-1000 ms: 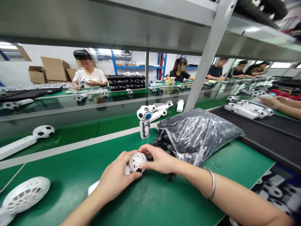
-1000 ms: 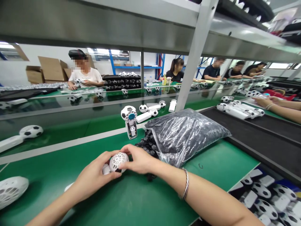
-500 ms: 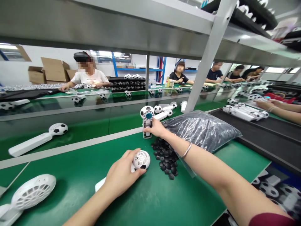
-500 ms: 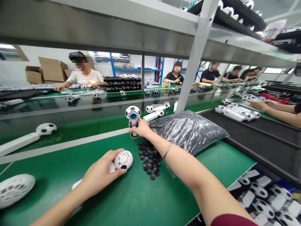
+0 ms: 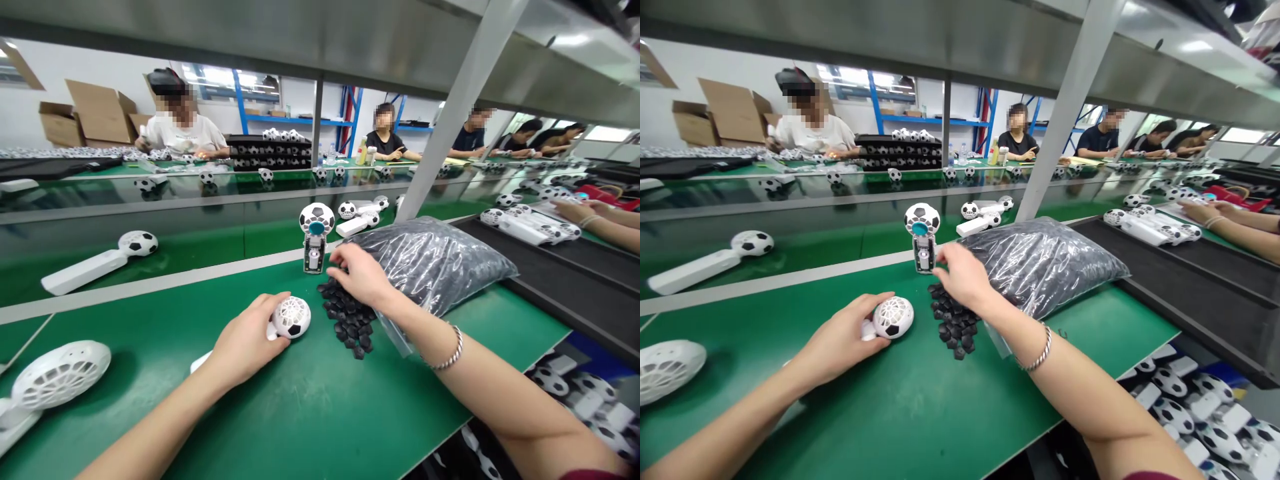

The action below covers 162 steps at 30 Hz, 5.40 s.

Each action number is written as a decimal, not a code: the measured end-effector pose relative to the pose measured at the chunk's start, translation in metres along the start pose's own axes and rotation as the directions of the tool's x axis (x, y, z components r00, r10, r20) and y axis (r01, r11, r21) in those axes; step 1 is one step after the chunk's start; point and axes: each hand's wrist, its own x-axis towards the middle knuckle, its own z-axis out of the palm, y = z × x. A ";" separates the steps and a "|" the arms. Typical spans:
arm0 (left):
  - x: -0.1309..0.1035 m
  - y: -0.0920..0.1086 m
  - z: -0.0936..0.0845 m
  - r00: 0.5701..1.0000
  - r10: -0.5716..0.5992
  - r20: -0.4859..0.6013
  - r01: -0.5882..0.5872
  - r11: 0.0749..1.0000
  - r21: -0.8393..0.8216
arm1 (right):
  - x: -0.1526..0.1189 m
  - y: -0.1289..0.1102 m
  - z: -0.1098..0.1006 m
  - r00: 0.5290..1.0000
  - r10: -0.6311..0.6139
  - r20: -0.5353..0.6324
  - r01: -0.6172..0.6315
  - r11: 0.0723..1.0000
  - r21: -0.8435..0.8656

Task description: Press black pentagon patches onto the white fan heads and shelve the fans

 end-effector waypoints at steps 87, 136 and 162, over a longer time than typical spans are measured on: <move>-0.003 0.004 0.002 0.995 0.093 -0.020 -0.093 0.996 0.009 | -0.022 -0.002 0.014 0.959 -0.170 0.225 0.097 0.948 0.303; -0.004 0.004 0.012 0.969 0.243 -0.039 -0.243 0.927 -0.285 | -0.045 -0.039 0.020 0.916 -0.250 0.313 -0.122 0.569 0.813; -0.002 0.000 0.010 0.986 0.127 -0.108 -0.154 0.938 -0.310 | -0.013 -0.013 0.042 0.950 -0.198 0.240 0.228 0.968 -0.104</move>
